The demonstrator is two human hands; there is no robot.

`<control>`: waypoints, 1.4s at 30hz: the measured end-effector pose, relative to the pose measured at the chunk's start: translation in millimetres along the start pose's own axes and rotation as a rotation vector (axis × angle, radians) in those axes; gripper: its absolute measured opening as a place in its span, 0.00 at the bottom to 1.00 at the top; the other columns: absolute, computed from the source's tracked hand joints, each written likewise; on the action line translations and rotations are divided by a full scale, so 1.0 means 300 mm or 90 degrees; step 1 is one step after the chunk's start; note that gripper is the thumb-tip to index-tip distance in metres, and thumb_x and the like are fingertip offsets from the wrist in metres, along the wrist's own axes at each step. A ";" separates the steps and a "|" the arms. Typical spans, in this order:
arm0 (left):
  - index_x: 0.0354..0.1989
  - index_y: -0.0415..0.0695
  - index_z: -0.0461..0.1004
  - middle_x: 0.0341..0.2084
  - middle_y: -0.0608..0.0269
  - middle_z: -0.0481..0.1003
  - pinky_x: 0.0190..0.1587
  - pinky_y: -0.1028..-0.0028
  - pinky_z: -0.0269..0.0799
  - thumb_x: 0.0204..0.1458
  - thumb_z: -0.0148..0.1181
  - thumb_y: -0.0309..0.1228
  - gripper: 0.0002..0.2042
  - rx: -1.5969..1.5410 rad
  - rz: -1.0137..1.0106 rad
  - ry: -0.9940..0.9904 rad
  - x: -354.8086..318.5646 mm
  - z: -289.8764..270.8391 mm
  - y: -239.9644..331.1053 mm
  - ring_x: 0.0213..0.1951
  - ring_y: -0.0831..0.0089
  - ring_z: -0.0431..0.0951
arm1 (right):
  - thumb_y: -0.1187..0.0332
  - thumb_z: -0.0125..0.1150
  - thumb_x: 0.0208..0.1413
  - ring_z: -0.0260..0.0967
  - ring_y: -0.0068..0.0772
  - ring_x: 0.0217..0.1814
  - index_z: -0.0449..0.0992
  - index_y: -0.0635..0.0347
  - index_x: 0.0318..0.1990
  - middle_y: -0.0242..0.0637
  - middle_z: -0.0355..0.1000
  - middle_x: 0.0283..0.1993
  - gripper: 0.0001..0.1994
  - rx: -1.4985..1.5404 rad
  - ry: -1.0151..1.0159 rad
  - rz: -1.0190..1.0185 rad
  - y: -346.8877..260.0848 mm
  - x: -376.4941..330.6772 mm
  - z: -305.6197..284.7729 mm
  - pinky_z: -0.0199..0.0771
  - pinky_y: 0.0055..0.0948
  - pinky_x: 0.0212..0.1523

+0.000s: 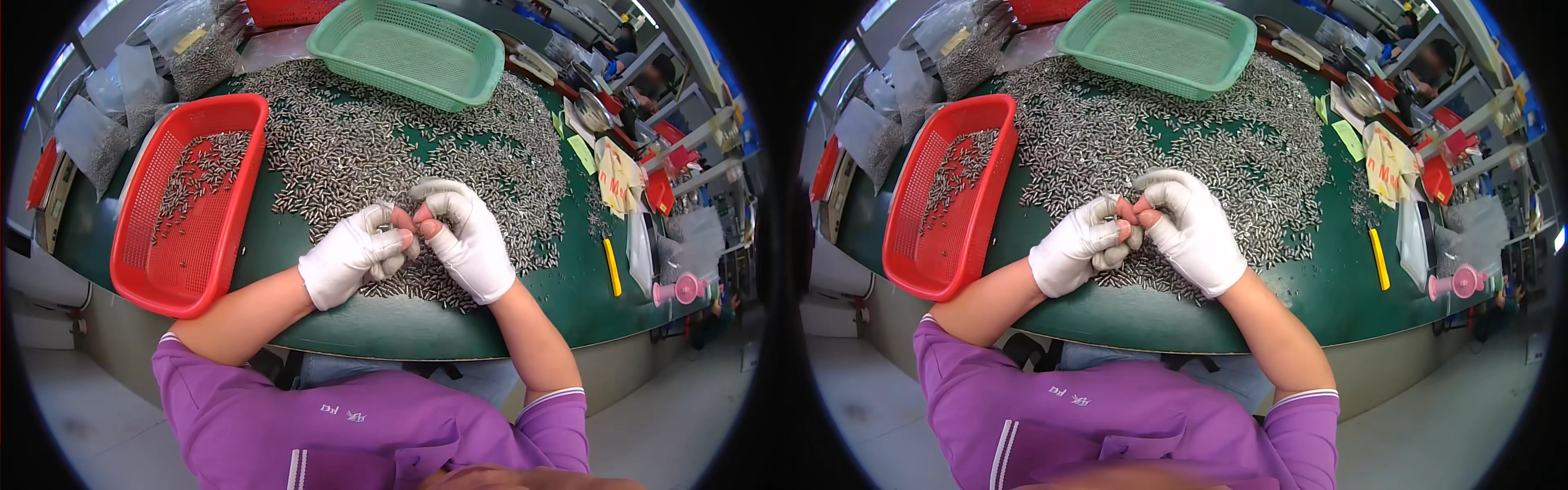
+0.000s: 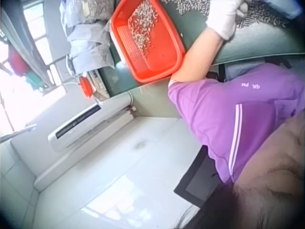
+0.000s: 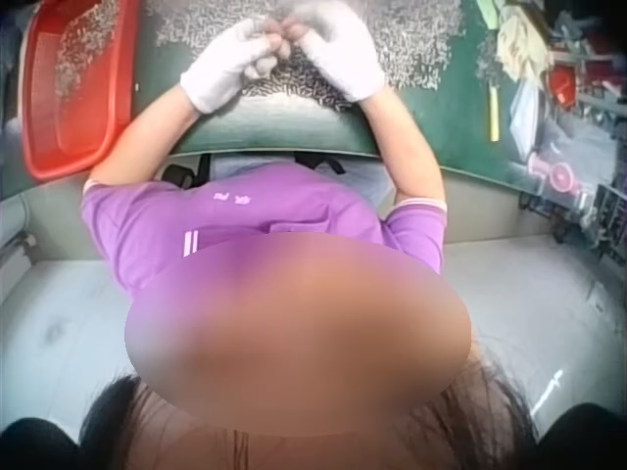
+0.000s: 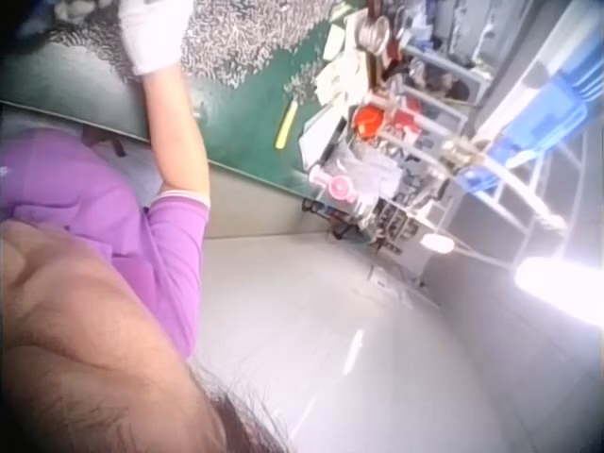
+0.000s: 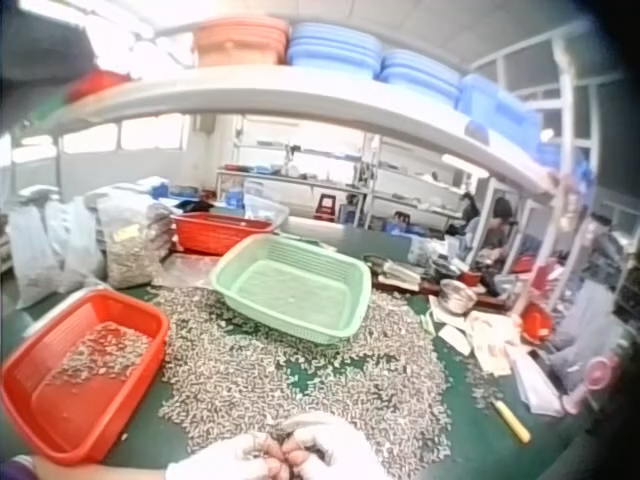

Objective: Inspecting and sorting small metal components on a workbench.

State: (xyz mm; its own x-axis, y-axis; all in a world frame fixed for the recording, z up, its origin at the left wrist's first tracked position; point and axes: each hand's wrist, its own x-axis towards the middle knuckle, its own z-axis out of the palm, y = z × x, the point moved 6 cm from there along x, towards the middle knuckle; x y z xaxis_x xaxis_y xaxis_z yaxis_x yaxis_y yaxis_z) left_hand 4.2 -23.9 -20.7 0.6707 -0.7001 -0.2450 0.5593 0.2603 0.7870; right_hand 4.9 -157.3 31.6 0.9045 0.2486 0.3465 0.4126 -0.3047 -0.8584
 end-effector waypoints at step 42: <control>0.41 0.46 0.69 0.31 0.66 0.71 0.25 0.83 0.57 0.57 0.54 0.39 0.11 -0.057 -0.024 0.010 -0.006 0.005 -0.004 0.21 0.83 0.61 | 0.69 0.64 0.39 0.70 0.38 0.44 0.77 0.54 0.24 0.33 0.74 0.36 0.03 -0.516 0.027 -0.093 0.047 0.014 -0.074 0.70 0.36 0.44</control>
State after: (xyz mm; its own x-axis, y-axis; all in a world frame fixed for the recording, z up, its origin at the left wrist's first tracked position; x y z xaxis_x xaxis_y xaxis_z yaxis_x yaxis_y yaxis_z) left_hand 1.6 -23.9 -20.2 0.6559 -0.7001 -0.2823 0.6249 0.2937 0.7234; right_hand 17.0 -180.9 29.2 0.8325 0.3063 0.4616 0.4611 -0.8450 -0.2708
